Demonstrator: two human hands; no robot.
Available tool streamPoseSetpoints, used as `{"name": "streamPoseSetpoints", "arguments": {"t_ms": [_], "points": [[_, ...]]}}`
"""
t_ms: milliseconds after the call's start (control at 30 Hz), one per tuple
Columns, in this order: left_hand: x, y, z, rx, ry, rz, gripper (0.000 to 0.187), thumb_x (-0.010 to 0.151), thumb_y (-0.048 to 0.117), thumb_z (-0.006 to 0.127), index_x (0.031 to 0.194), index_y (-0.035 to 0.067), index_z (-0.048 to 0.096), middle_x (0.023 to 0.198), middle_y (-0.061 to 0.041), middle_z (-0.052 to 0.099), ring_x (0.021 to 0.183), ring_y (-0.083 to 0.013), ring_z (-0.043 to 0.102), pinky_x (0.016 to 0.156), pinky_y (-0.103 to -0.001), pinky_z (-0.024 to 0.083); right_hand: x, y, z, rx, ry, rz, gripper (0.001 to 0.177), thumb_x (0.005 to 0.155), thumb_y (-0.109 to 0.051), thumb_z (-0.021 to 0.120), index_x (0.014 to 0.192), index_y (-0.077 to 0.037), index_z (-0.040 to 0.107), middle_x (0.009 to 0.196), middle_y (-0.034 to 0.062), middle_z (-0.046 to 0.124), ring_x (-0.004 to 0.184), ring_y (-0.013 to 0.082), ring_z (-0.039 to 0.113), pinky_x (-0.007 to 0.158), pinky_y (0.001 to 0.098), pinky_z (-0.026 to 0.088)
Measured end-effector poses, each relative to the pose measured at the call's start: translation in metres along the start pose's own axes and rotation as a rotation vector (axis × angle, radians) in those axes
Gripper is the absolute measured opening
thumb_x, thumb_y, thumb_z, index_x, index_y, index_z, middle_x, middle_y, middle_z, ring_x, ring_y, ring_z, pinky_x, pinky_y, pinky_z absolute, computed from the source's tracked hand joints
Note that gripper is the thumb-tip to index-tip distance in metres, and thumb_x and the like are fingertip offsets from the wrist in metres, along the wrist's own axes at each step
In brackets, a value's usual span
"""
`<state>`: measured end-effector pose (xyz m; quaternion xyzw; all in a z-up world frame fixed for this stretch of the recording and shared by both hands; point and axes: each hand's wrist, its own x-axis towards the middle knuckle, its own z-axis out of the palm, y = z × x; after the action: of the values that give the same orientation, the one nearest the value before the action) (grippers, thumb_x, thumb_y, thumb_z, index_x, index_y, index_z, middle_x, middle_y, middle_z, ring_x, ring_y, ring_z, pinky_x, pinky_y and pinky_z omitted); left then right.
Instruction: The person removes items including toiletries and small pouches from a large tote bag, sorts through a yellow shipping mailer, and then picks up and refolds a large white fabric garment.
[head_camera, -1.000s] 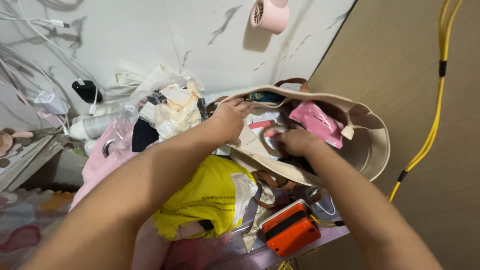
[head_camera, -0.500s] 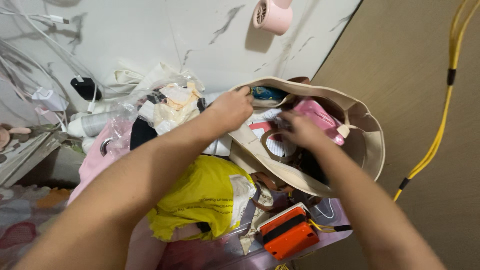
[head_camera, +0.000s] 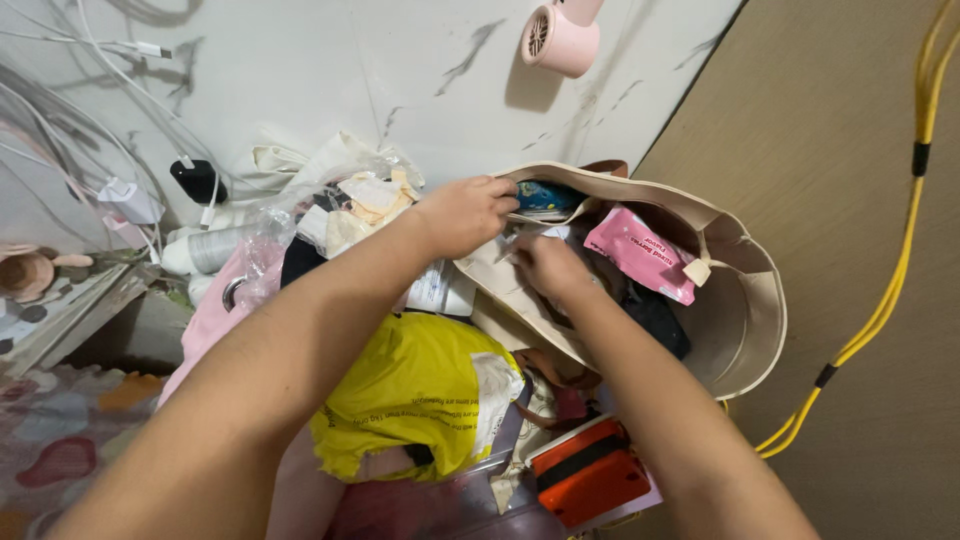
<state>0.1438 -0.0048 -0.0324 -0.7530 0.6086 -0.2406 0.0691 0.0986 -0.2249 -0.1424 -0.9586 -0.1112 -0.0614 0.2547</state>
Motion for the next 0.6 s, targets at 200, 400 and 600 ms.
{"name": "streamPoseSetpoints", "arguments": {"t_ms": [200, 400, 600], "points": [[-0.001, -0.002, -0.002, 0.012, 0.000, 0.014, 0.022, 0.079, 0.014, 0.061, 0.090, 0.006, 0.079, 0.120, -0.002, 0.071, 0.127, -0.0218, 0.053, 0.106, -0.034, 0.043, -0.027, -0.001, -0.025, 0.011, 0.012, -0.057, 0.020, 0.090, -0.016, 0.064, 0.106, -0.010, 0.075, 0.097, 0.0190, 0.074, 0.091, 0.0380, 0.072, 0.082, 0.0450, 0.057], [-0.004, 0.005, -0.002, 0.161, -0.078, 0.051, 0.021, 0.078, 0.020, 0.062, 0.083, 0.012, 0.081, 0.115, -0.001, 0.071, 0.128, -0.0226, 0.051, 0.106, -0.033, 0.041, -0.044, 0.042, -0.057, -0.407, -0.239, -0.037, 0.046, 0.079, -0.018, 0.070, 0.125, -0.012, 0.068, 0.101, 0.0169, 0.072, 0.092, 0.0380, 0.070, 0.078, 0.0492, 0.055], [0.000, 0.006, 0.000, 0.160, -0.114, 0.061, 0.020, 0.076, 0.022, 0.064, 0.082, 0.013, 0.081, 0.117, -0.001, 0.071, 0.129, -0.0228, 0.051, 0.106, -0.033, 0.040, -0.054, 0.059, -0.082, -0.723, -0.620, 0.213, 0.035, 0.085, -0.022, 0.068, 0.119, -0.015, 0.076, 0.115, 0.0144, 0.074, 0.109, 0.0314, 0.071, 0.096, 0.0435, 0.057]]}}
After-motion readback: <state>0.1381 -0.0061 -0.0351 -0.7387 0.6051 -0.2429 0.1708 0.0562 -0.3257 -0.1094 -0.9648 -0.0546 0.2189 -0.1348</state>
